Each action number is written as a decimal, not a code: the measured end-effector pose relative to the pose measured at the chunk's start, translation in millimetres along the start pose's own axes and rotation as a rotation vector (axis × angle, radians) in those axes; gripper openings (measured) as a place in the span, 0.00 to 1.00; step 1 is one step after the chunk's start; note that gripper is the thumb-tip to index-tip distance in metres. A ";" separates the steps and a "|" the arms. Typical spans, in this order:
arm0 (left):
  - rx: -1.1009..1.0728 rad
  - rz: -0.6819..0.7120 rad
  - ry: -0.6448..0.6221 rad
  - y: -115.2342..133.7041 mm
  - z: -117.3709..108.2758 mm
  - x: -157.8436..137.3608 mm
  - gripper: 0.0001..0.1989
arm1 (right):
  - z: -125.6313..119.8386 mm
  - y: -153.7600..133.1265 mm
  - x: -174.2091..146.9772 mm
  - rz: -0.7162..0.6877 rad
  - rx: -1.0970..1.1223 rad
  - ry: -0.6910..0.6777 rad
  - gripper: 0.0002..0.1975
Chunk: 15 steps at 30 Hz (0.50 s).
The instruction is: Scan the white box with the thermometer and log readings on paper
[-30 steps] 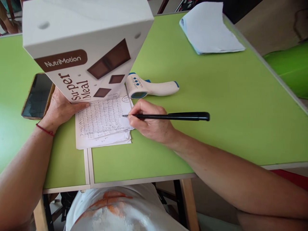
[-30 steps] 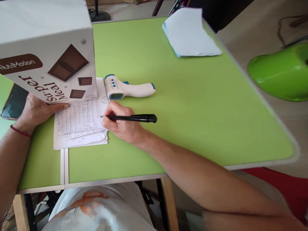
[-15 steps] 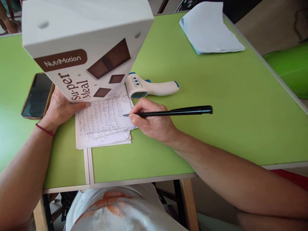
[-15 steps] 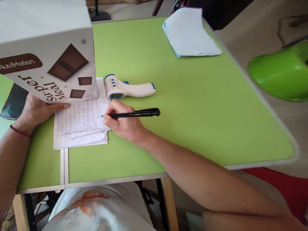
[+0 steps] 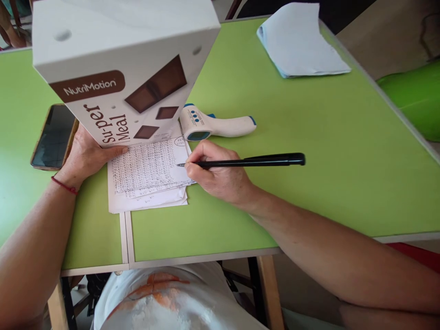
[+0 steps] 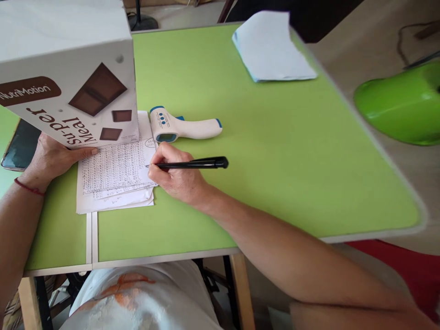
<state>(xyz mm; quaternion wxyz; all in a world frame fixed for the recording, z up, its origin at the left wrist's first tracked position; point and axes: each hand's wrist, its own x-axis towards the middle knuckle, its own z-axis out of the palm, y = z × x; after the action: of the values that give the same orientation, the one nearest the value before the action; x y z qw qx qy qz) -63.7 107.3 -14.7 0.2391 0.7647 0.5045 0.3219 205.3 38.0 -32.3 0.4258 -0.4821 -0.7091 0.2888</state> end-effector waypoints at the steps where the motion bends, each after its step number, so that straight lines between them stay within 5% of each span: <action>1: -0.001 -0.005 0.003 0.0 0.1 -0.3 0.27 | -0.1 0.5 -0.1 -0.008 0.007 -0.009 0.07; 6: -0.018 -0.019 -0.002 1.3 0.0 -1.0 0.25 | -1.2 0.2 -0.4 -0.033 0.008 -0.008 0.08; 15: 0.009 -0.002 0.008 -2.4 0.0 -0.6 0.29 | -10.5 -7.1 0.4 -0.095 -0.120 0.236 0.08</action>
<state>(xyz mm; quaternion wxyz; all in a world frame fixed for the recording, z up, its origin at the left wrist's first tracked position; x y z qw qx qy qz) -65.4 107.7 -16.5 0.2337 0.7639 0.5077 0.3226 211.4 35.8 -21.4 0.4899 -0.5032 -0.6920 0.1669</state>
